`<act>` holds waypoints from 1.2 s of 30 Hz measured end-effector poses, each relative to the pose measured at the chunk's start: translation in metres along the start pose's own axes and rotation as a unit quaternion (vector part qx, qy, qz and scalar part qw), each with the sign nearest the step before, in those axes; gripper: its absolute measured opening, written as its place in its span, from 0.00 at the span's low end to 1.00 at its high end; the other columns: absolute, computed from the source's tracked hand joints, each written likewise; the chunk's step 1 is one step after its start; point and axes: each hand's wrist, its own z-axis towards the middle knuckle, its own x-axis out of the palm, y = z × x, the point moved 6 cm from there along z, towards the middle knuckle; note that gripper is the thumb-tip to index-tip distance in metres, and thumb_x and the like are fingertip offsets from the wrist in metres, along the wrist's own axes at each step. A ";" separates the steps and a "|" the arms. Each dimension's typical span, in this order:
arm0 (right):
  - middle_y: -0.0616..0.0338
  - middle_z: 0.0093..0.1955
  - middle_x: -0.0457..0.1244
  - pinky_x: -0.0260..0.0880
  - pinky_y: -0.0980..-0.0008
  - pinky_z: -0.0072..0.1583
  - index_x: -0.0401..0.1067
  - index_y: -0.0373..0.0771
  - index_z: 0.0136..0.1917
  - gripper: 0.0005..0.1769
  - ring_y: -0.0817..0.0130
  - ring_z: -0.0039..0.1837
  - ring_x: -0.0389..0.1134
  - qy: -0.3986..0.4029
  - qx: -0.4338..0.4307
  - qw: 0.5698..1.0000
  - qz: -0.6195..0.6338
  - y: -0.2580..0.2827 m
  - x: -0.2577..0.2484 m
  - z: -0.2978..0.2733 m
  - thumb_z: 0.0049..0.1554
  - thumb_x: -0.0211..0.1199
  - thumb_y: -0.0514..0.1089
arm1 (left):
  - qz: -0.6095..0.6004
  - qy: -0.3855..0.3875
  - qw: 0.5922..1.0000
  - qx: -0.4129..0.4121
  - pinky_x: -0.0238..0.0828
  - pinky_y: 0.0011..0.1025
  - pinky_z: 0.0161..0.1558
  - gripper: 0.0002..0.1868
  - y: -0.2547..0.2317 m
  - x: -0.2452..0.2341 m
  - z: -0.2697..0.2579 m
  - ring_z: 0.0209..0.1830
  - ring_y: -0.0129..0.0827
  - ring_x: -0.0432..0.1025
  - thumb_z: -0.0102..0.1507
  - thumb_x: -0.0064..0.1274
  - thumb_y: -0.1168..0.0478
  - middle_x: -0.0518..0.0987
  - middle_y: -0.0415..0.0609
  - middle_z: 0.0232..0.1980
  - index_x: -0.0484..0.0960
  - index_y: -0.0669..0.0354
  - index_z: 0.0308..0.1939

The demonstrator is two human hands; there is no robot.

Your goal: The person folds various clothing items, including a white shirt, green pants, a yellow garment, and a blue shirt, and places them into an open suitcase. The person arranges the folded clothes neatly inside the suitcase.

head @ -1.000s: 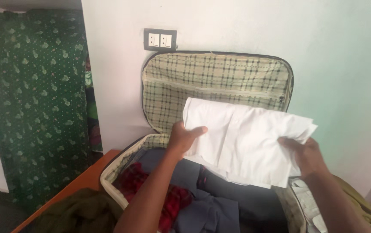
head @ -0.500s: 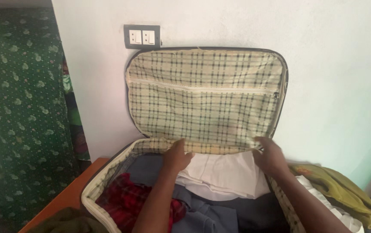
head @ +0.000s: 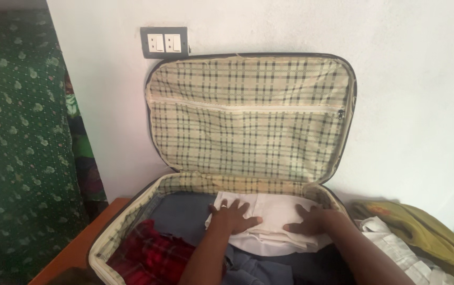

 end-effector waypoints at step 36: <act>0.47 0.86 0.42 0.41 0.55 0.82 0.41 0.50 0.85 0.61 0.50 0.86 0.41 -0.054 -0.028 0.997 0.056 -0.003 0.004 0.015 0.53 0.47 0.86 | 0.006 -0.193 0.981 0.032 0.35 0.67 0.73 0.41 -0.012 0.002 -0.032 0.76 0.54 0.55 0.67 0.28 0.27 0.67 0.52 0.73 0.69 0.50 0.70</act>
